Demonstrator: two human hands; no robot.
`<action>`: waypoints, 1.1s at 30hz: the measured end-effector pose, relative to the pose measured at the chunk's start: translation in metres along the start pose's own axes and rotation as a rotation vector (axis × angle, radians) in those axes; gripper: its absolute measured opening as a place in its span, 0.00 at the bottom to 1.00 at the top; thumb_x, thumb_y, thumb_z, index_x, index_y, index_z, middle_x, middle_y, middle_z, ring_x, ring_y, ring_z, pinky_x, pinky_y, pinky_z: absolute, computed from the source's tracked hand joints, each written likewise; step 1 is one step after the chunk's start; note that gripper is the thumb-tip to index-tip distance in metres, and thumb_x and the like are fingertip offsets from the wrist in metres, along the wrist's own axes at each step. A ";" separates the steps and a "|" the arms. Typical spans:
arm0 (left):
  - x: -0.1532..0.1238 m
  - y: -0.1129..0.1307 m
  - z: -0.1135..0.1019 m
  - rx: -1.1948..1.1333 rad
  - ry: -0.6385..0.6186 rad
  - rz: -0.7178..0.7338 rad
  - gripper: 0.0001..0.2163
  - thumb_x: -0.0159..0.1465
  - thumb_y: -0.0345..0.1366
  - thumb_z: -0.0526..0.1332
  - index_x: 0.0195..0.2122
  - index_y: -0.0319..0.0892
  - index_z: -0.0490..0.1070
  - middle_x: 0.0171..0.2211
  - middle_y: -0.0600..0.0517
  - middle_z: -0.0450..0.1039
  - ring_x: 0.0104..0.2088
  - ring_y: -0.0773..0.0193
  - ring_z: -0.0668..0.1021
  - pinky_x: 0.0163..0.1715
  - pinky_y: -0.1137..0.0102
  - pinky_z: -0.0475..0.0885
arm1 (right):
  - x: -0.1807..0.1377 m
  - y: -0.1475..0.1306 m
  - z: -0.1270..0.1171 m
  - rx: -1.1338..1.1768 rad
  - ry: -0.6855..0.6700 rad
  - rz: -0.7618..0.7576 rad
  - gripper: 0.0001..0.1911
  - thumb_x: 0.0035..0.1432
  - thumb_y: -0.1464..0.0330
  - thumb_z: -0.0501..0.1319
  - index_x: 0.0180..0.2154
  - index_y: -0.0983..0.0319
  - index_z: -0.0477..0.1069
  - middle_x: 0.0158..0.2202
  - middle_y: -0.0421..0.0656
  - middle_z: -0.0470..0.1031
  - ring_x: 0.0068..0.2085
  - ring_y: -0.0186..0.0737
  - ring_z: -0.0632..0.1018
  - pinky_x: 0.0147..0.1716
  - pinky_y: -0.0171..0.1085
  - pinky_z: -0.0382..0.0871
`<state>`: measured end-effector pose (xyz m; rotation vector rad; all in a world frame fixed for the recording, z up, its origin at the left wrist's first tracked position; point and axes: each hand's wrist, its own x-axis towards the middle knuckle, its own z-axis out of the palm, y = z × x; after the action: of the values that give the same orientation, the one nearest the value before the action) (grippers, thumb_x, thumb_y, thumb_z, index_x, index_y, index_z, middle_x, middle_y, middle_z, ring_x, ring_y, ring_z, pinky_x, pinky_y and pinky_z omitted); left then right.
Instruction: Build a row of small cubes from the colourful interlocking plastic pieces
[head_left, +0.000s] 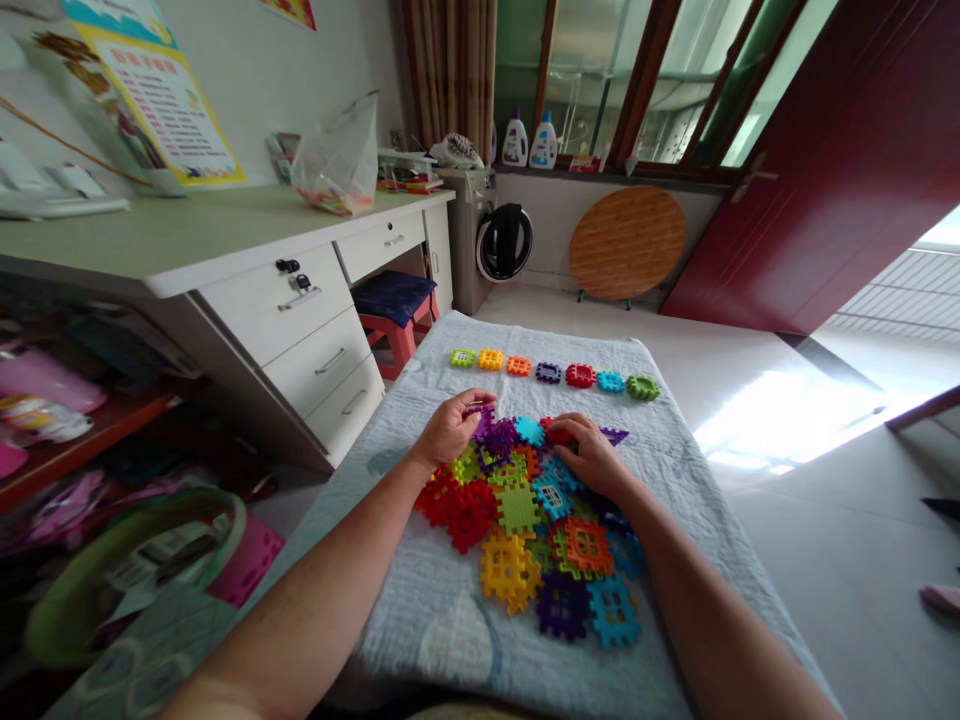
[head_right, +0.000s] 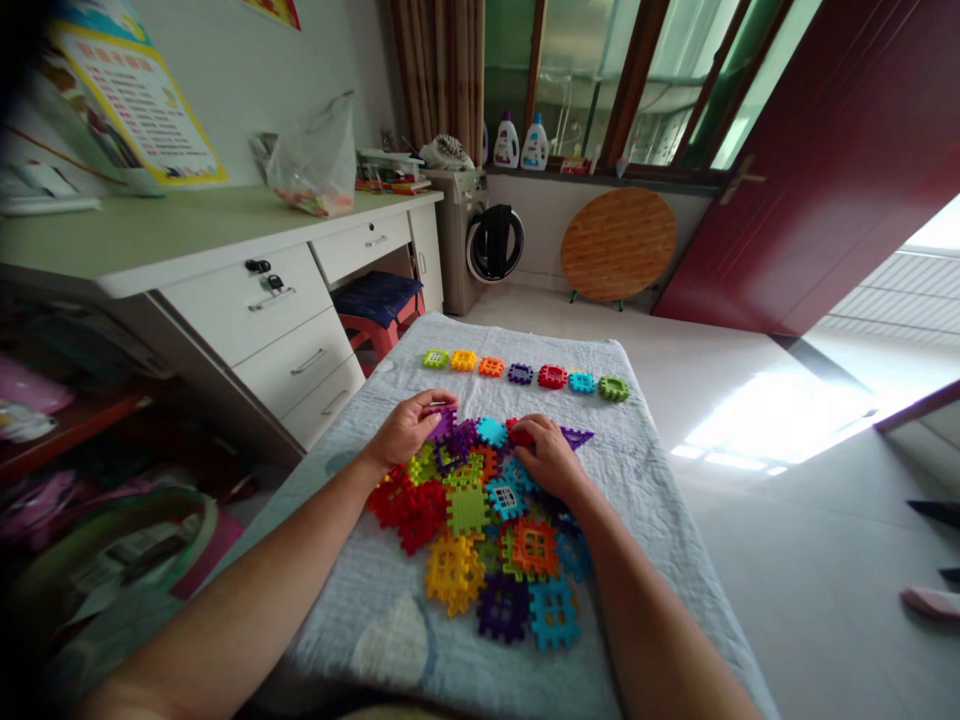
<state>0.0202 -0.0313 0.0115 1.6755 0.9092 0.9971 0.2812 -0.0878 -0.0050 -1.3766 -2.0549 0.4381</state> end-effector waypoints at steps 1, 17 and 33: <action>0.000 0.000 0.000 -0.001 0.014 0.006 0.15 0.60 0.32 0.55 0.48 0.38 0.69 0.45 0.45 0.76 0.47 0.60 0.78 0.49 0.63 0.72 | 0.000 0.000 0.000 -0.001 0.000 0.000 0.13 0.54 0.74 0.59 0.43 0.59 0.73 0.45 0.46 0.72 0.49 0.44 0.72 0.53 0.48 0.63; -0.010 0.014 0.010 0.386 -0.196 0.130 0.26 0.59 0.36 0.61 0.59 0.43 0.60 0.54 0.44 0.71 0.55 0.58 0.73 0.57 0.61 0.66 | 0.000 0.000 0.001 -0.017 0.007 -0.004 0.14 0.54 0.74 0.58 0.43 0.58 0.72 0.44 0.45 0.71 0.48 0.45 0.72 0.53 0.49 0.64; -0.011 0.022 0.021 0.288 -0.225 0.154 0.21 0.59 0.32 0.59 0.54 0.44 0.68 0.38 0.51 0.74 0.37 0.65 0.76 0.42 0.69 0.71 | 0.000 0.000 0.002 -0.021 0.015 0.011 0.15 0.54 0.74 0.58 0.44 0.58 0.73 0.45 0.46 0.71 0.49 0.45 0.72 0.53 0.49 0.63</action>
<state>0.0371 -0.0545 0.0254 2.0795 0.8110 0.7828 0.2799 -0.0879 -0.0072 -1.4000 -2.0463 0.4107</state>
